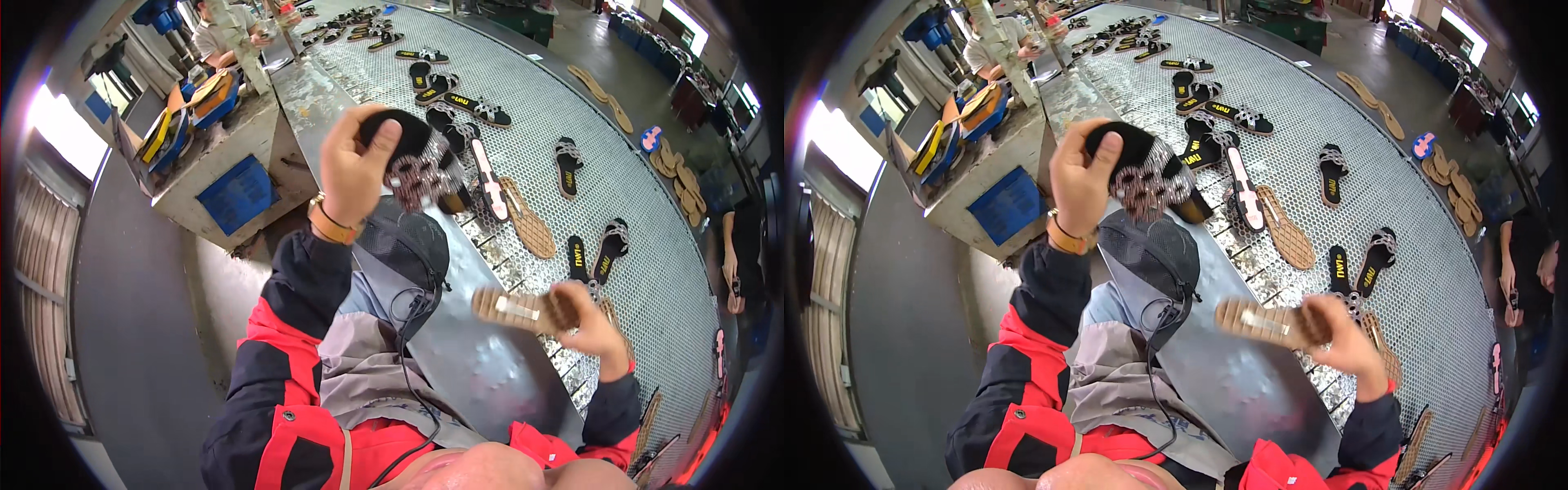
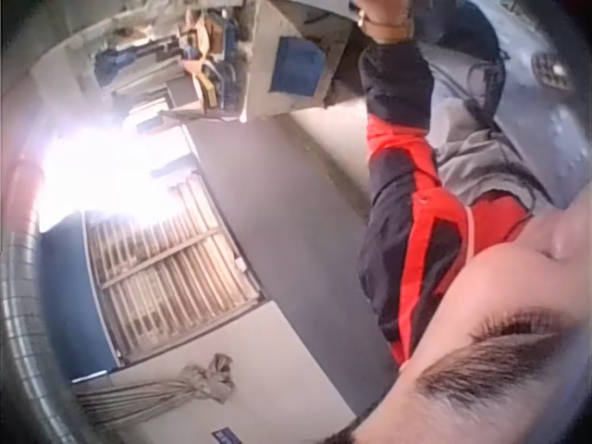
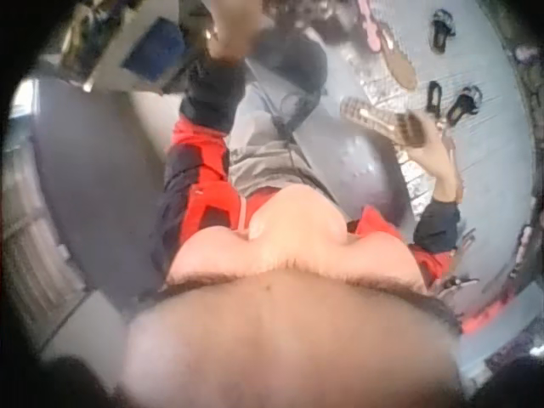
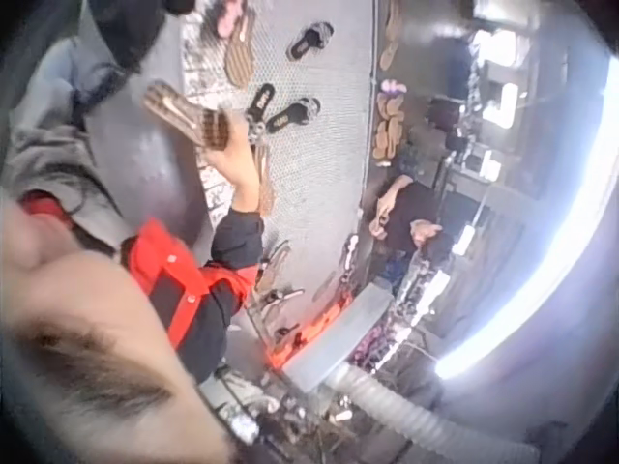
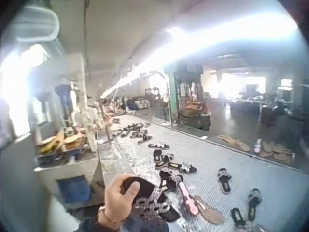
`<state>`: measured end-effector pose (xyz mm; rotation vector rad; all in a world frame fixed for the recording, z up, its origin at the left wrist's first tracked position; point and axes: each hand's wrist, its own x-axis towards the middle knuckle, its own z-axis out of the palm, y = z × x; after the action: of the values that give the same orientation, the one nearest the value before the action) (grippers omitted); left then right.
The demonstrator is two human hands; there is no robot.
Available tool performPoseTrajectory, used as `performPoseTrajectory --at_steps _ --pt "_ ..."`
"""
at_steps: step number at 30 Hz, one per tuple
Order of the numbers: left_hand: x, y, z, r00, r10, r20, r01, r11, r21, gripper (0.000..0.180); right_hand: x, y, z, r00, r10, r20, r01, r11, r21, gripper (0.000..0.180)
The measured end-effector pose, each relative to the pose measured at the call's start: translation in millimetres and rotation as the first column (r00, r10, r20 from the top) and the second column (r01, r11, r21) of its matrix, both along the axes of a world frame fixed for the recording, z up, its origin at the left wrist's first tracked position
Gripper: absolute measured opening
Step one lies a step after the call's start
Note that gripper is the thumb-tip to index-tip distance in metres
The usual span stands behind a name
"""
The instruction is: The recorder is inspecting and organizing various sandal components and partially assembled shoes on a conveyor belt.
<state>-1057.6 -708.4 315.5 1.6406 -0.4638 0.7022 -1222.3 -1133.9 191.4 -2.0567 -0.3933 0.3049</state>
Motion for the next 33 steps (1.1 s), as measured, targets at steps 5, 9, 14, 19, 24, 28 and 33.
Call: performPoseTrajectory --at_steps 5,9,14,19,24,28,33 --pt "-54 -58 -66 0.735 -0.481 -0.479 0.39 0.877 -0.281 0.022 -56 28 -31 0.911 0.393 0.127 -0.324 0.871 -0.37 0.073" --pt "-96 -129 -115 0.494 -0.56 -0.665 0.621 0.762 -0.181 0.025 -70 37 -59 0.909 0.206 0.363 -0.092 0.947 -0.308 0.065" --pt "-131 -202 -156 0.497 -0.616 -0.612 0.69 0.708 -0.152 0.029 -111 48 -34 0.747 0.001 -0.665 0.652 0.192 0.733 0.063" --pt "-114 -219 -203 0.587 -0.445 -0.677 0.522 0.847 -0.104 0.04 -111 52 -21 0.769 -0.409 -0.492 0.616 0.267 0.741 0.052" --pt "-153 -227 -220 0.842 -0.24 -0.484 0.54 0.341 0.769 0.057 -110 25 -35 0.764 -0.502 -0.406 0.558 0.196 0.806 0.065" --pt "-147 -229 -219 0.722 -0.293 -0.627 0.691 0.338 0.639 0.042 -110 30 -48 0.8 -0.413 -0.435 0.553 0.226 0.802 0.069" --pt "-135 -217 -207 0.649 -0.406 -0.643 0.751 0.476 0.457 0.029 -116 36 -48 0.846 -0.313 -0.432 0.516 0.275 0.811 0.073"
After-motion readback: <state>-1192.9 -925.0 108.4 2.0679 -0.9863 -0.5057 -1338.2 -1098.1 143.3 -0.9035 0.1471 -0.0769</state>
